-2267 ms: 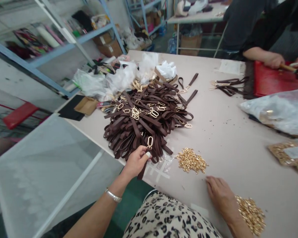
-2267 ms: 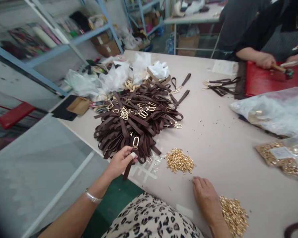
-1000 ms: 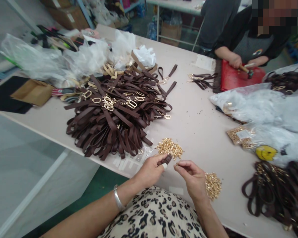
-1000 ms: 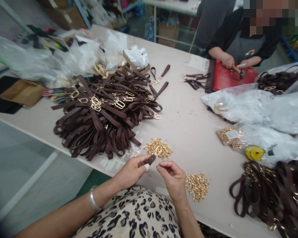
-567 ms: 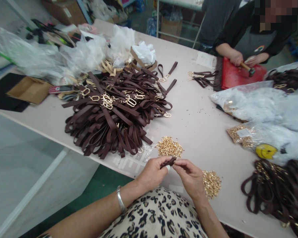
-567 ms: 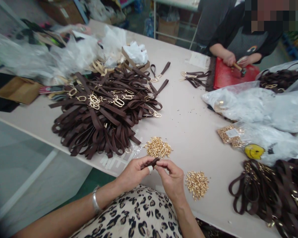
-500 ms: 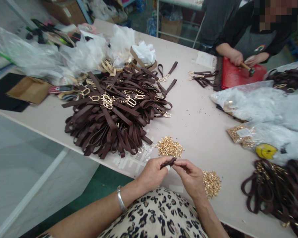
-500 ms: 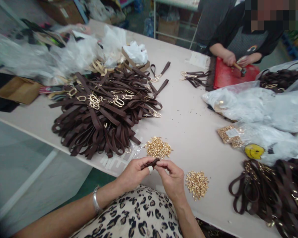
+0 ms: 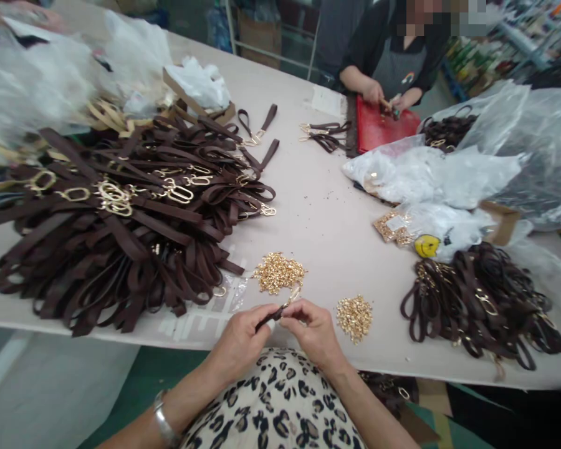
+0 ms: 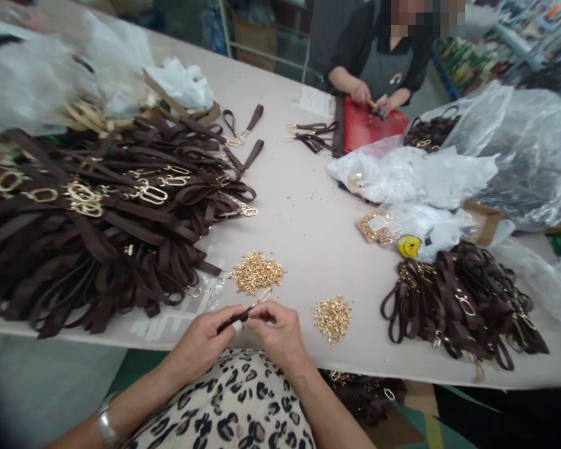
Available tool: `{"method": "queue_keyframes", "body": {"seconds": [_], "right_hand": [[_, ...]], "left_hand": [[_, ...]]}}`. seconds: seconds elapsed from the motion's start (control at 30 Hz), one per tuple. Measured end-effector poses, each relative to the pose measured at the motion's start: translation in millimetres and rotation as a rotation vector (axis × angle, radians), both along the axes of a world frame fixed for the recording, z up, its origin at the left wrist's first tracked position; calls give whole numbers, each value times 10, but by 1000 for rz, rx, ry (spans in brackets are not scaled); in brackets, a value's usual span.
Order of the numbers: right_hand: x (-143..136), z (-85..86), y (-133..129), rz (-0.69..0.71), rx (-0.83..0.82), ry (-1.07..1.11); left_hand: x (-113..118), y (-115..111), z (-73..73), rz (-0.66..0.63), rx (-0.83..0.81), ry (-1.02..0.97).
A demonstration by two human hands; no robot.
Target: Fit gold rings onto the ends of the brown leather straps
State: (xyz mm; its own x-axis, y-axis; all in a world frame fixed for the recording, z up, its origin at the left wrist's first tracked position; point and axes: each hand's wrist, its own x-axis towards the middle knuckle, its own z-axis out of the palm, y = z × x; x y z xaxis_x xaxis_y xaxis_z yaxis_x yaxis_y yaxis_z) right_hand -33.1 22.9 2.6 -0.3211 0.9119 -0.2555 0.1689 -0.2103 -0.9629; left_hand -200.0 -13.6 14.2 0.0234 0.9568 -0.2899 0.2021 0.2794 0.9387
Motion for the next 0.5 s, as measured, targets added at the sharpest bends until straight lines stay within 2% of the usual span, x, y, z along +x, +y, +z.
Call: {"method": "queue_keyframes", "body": {"seconds": [0.1,0.33,0.4,0.5], "right_hand": [[17,12,-33,23,37,-50],[142,-3,-83,171,302,-160],[174,-25,-89,185,313,-172],[199,-41,-96,136,225,-152]], "left_hand": [[12,-10,-34,-70,-26,28],[73,-7,-69,-175,-61,28],[89,-12,-87,-197,-72,17],[112,-28,-102,-208,-87,19]]}}
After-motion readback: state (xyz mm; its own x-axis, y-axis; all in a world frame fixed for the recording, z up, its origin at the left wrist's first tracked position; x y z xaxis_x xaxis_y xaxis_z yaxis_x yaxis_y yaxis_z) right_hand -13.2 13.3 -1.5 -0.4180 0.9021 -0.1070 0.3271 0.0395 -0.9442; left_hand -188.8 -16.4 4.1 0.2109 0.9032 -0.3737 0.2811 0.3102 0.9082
